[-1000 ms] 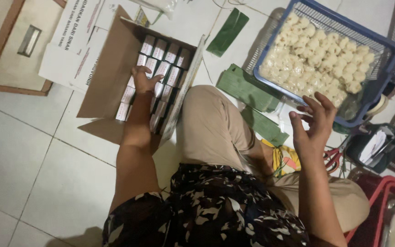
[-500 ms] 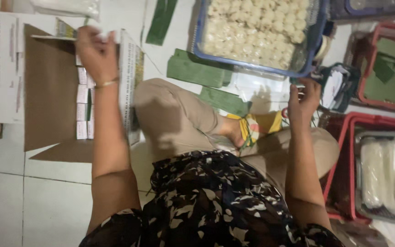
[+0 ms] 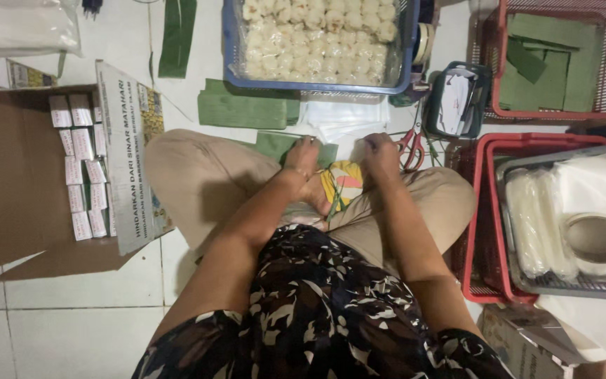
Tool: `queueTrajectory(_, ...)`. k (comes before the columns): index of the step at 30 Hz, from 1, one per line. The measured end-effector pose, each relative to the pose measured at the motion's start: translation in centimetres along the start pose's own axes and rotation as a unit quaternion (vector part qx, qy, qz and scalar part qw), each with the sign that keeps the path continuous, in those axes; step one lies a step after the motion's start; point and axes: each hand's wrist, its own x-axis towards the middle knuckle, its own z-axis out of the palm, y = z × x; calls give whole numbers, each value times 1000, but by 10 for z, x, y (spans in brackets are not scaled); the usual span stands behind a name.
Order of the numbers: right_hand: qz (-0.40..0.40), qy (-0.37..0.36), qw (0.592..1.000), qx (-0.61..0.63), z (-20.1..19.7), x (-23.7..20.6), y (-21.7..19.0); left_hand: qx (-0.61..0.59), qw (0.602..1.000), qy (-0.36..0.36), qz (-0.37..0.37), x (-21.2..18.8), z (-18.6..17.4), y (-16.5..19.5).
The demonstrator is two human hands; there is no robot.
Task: The person sits on the floor wrapping small white food balls in cut green leaves, folding the leaf around each item and placing the wrapped pieces into a plastic basket. They occasionally handle plastic bags, a box of packaged goods, and reposition baskets of materials.
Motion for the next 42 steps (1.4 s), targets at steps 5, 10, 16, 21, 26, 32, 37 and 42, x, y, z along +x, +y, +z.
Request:
queueTrajectory(5, 4, -53, 988, -146, 1, 3, -5, 93, 994, 35, 49, -3, 14, 4)
queueTrajectory(10, 81, -154, 956, -238, -2, 11, -21, 121, 989, 8, 81, 3, 22, 8)
queueTrajectory(16, 92, -149, 961, -216, -4, 13, -27, 102, 989, -50, 95, 2, -1, 11)
queueTrajectory(21, 80, -101, 981, -144, 2, 10, -16, 80, 994, 29, 71, 3, -38, -15)
queueTrajectory(26, 43, -78, 988, -130, 8, 8, -14, 193, 979, 62, 14, 6, -42, -33)
queueTrajectory(32, 49, -51, 989, -130, 14, 6, -21, 215, 975, -4, 57, 9, -44, -42)
queueTrajectory(37, 22, -31, 991, -131, 18, 6, -23, 107, 986, -104, 80, 1, -60, -56)
queueTrajectory(42, 47, -51, 990, -124, 20, 7, -20, 165, 985, 2, 59, 17, -113, -96)
